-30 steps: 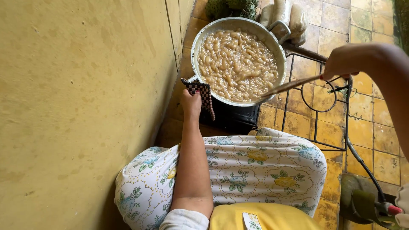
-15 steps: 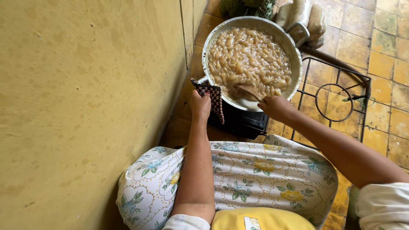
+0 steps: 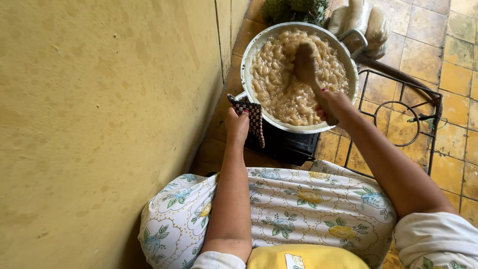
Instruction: Stirring a thick mixture in a pan on a portable stove using a wooden spoon
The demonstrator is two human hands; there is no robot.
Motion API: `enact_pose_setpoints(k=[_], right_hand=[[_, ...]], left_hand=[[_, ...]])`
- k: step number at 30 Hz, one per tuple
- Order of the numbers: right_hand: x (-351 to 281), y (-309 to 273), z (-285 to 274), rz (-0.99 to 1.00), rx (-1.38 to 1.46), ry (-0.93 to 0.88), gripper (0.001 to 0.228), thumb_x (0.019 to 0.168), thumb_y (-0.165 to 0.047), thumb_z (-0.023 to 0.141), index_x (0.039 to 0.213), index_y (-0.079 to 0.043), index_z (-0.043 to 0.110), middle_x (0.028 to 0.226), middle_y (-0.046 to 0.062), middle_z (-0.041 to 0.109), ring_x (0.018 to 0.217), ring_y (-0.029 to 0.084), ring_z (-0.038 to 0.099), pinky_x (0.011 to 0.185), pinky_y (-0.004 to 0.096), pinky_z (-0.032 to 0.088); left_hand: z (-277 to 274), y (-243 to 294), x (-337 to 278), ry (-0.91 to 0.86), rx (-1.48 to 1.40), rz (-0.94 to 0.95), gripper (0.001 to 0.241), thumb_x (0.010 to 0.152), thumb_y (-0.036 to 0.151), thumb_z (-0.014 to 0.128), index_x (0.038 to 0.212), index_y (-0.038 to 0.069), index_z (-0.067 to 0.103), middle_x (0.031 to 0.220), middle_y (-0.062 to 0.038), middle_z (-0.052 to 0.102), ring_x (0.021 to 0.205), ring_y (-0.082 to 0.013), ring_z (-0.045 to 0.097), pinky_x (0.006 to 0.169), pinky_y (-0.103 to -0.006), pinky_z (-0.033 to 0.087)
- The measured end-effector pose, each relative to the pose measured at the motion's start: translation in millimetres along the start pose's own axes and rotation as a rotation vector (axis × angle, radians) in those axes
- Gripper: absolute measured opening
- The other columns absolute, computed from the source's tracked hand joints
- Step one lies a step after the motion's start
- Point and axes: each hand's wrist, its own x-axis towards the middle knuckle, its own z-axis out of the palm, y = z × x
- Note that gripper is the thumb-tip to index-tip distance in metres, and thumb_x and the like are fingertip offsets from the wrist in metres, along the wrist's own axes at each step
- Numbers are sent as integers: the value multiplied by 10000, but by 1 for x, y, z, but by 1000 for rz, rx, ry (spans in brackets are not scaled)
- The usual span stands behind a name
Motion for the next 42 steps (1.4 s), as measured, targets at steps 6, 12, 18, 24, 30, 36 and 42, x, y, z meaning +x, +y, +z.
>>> enact_pose_setpoints(k=[6, 12, 18, 24, 30, 36, 42], right_hand=[[-1, 9, -44, -196, -281, 146, 462, 1090, -359, 507, 1196, 88, 560, 678, 210, 614, 467, 222, 625, 345, 358, 523], [-37, -21, -27, 71, -957, -120, 413, 1118, -214, 393, 1253, 141, 555, 760, 185, 561, 503, 183, 489, 437, 253, 480], [-158, -138, -57, 83, -1894, 99, 429, 1057, -552, 387, 1179, -313, 721, 997, -72, 790, 773, 87, 708, 621, 240, 493], [-168, -137, -86, 141, -2204, 172, 293, 976, -388, 555, 817, -277, 776, 550, -138, 525, 448, 34, 369, 460, 173, 334], [-70, -40, -112, -65, -1969, 282, 368, 1141, -302, 349, 1013, -213, 682, 581, -79, 427, 461, 82, 413, 472, 239, 404], [5, -19, -78, -379, -1734, 362, 379, 1067, -390, 525, 1388, -201, 593, 930, 18, 698, 580, 146, 593, 496, 270, 539], [-15, -38, -34, -888, -2101, 579, 249, 1117, -303, 450, 1272, -177, 598, 829, -6, 695, 513, 24, 615, 356, 147, 468]], left_hand=[[6, -5, 7, 15, 11, 3, 611, 920, 279, 593, 1436, -28, 479, 1436, -285, 543, 1396, -425, 472, 1153, -514, 416], [6, -3, 2, 50, -60, 17, 567, 923, 240, 603, 1395, -61, 511, 1378, -300, 574, 1359, -455, 501, 1121, -529, 425], [1, 2, -4, 73, -155, 96, 167, 889, 100, 577, 1008, -16, 595, 921, -147, 694, 775, -251, 650, 765, -362, 545], [-11, 21, -19, 22, -80, 27, 204, 902, 94, 522, 1054, -29, 581, 951, -150, 661, 786, -236, 608, 766, -368, 526], [-3, 7, -2, 48, 8, 53, 254, 918, 146, 561, 1098, -32, 581, 1006, -205, 696, 863, -346, 672, 852, -435, 536], [2, -4, 7, 72, 56, 89, 273, 896, 151, 592, 1115, -12, 591, 1028, -214, 716, 880, -379, 692, 854, -452, 539], [3, -9, 10, 94, 48, 110, 243, 873, 152, 592, 1060, -4, 589, 979, -207, 710, 839, -381, 671, 831, -464, 526]])
